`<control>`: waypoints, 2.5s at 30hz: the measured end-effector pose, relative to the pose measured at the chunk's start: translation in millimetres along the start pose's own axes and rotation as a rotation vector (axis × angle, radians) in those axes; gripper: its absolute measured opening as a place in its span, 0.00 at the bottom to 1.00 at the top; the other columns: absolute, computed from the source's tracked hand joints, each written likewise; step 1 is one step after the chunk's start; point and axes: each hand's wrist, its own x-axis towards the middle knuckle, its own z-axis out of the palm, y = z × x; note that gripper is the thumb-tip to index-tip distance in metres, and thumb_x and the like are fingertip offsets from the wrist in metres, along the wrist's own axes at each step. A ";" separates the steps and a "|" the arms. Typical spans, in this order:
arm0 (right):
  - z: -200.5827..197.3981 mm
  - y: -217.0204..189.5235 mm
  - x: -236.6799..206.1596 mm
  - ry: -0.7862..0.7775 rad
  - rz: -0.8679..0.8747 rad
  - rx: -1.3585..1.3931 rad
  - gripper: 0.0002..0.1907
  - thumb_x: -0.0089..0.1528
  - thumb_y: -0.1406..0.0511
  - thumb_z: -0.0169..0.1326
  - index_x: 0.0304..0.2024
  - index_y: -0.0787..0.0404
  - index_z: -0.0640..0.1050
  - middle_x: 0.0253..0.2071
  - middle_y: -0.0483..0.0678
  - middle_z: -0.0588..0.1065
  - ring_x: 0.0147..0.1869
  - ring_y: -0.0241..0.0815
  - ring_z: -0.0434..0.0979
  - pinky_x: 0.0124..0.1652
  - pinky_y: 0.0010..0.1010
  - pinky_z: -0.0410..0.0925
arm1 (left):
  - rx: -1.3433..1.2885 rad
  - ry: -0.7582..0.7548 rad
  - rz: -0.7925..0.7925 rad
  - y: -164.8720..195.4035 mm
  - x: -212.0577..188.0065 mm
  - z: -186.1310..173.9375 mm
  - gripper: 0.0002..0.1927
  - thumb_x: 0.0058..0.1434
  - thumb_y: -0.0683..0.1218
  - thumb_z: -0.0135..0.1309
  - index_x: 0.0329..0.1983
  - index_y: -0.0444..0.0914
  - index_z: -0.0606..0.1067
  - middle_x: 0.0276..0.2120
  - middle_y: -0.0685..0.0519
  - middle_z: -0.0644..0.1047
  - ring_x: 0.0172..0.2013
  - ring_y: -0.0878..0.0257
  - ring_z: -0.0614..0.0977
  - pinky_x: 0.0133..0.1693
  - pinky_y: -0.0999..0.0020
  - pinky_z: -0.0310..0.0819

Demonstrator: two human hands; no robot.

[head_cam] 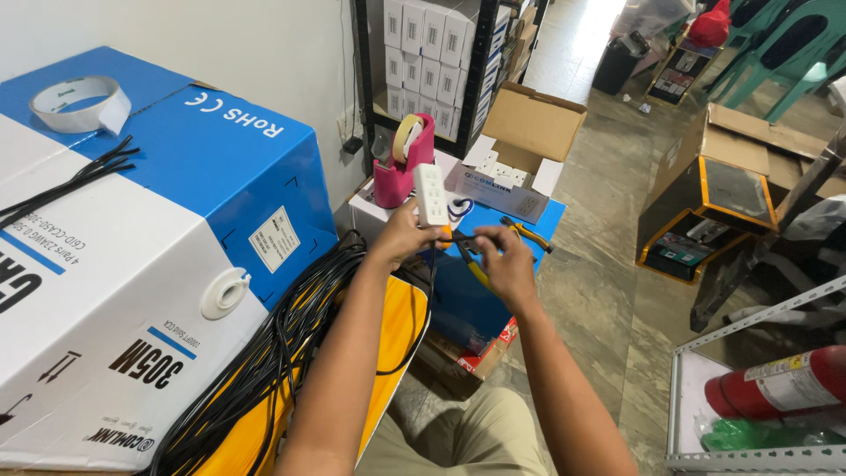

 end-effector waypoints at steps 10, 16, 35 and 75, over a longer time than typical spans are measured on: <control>7.7 4.4 40.2 -0.012 0.254 0.626 0.14 0.67 0.68 0.56 0.52 0.64 0.68 0.42 0.49 0.77 0.46 0.41 0.80 0.43 0.35 0.76 | -0.159 0.053 -0.093 3.6 -2.3 4.2 0.43 0.59 0.35 0.55 0.71 0.44 0.45 0.46 0.40 0.77 0.35 0.52 0.86 0.33 0.59 0.85; 18.1 -0.7 42.5 -0.066 0.281 0.598 0.13 0.65 0.69 0.55 0.50 0.58 0.68 0.42 0.50 0.78 0.45 0.41 0.81 0.46 0.35 0.76 | -0.109 0.129 -0.182 -23.9 13.5 -13.1 0.40 0.61 0.37 0.52 0.74 0.45 0.49 0.45 0.41 0.79 0.33 0.53 0.85 0.33 0.58 0.85; 34.4 15.4 56.6 -0.048 0.233 0.165 0.13 0.67 0.63 0.54 0.49 0.65 0.75 0.32 0.47 0.77 0.29 0.38 0.76 0.30 0.29 0.72 | 0.832 0.691 0.264 -42.9 6.5 1.3 0.24 0.55 0.54 0.67 0.48 0.36 0.76 0.46 0.39 0.74 0.50 0.41 0.76 0.52 0.51 0.70; 32.3 0.8 11.2 -0.001 -0.209 -0.215 0.05 0.65 0.67 0.57 0.41 0.63 0.77 0.29 0.50 0.76 0.28 0.41 0.73 0.30 0.32 0.67 | 0.111 0.248 0.134 -29.1 5.1 20.3 0.15 0.68 0.51 0.53 0.40 0.33 0.79 0.26 0.54 0.80 0.26 0.67 0.81 0.31 0.73 0.74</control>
